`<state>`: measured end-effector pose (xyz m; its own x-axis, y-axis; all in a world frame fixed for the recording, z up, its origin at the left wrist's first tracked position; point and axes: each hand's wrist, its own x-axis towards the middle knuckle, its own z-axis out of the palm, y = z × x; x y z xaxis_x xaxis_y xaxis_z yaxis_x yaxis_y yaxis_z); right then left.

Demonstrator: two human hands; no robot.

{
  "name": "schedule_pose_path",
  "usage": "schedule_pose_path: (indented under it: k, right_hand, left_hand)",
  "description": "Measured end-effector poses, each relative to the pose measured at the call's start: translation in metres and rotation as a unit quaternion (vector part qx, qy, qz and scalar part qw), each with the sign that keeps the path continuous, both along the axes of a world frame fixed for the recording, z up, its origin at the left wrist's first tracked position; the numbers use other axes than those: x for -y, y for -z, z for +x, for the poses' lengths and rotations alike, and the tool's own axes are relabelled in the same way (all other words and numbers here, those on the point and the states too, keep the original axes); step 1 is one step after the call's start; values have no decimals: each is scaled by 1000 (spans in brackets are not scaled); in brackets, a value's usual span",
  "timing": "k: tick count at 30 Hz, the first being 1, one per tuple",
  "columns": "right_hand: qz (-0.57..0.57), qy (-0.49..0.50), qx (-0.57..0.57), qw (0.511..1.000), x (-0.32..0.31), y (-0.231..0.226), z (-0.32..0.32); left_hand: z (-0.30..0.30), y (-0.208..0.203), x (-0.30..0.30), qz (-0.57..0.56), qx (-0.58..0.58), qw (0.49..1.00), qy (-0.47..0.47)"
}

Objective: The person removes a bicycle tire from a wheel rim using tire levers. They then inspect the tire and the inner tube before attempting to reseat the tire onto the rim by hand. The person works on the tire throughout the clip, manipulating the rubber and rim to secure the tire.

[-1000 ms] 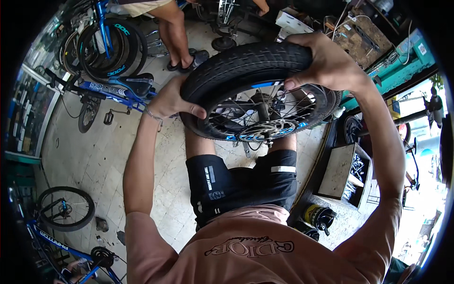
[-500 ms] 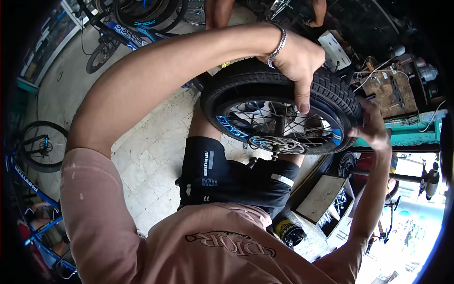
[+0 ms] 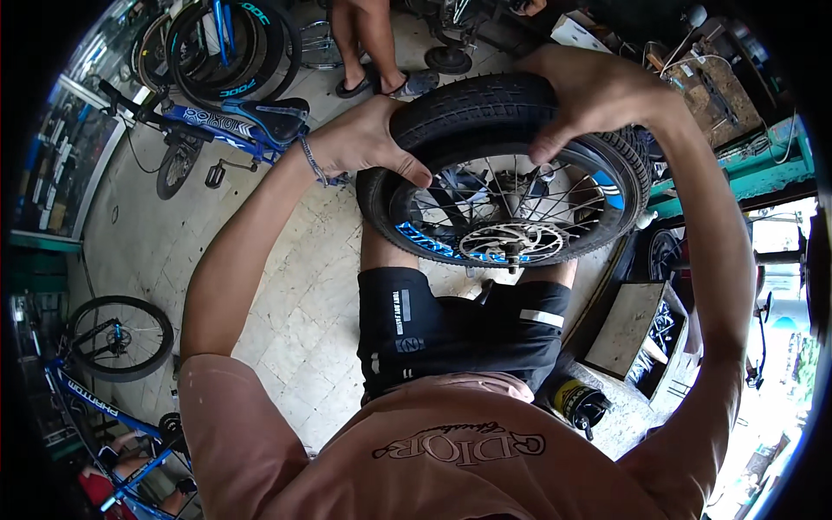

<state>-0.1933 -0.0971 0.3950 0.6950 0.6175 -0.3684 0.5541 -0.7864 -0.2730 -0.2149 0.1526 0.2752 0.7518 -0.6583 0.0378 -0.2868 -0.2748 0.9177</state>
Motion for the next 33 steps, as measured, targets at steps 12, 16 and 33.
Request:
schedule_pose_path:
  k: [12,16,33]
  right_hand:
    - [-211,-162,70,961,-107,6,-14]
    - [-188,-114,148,964,-100,16,-20]
    - [-15,-51,201,978,-74,37,-19]
  left_hand:
    - [-25,-17,1,-14,-83,995,-45]
    - [-26,-7,8,-17,-23,996,-87]
    - [-57,-1,41,-5,122,954,-275]
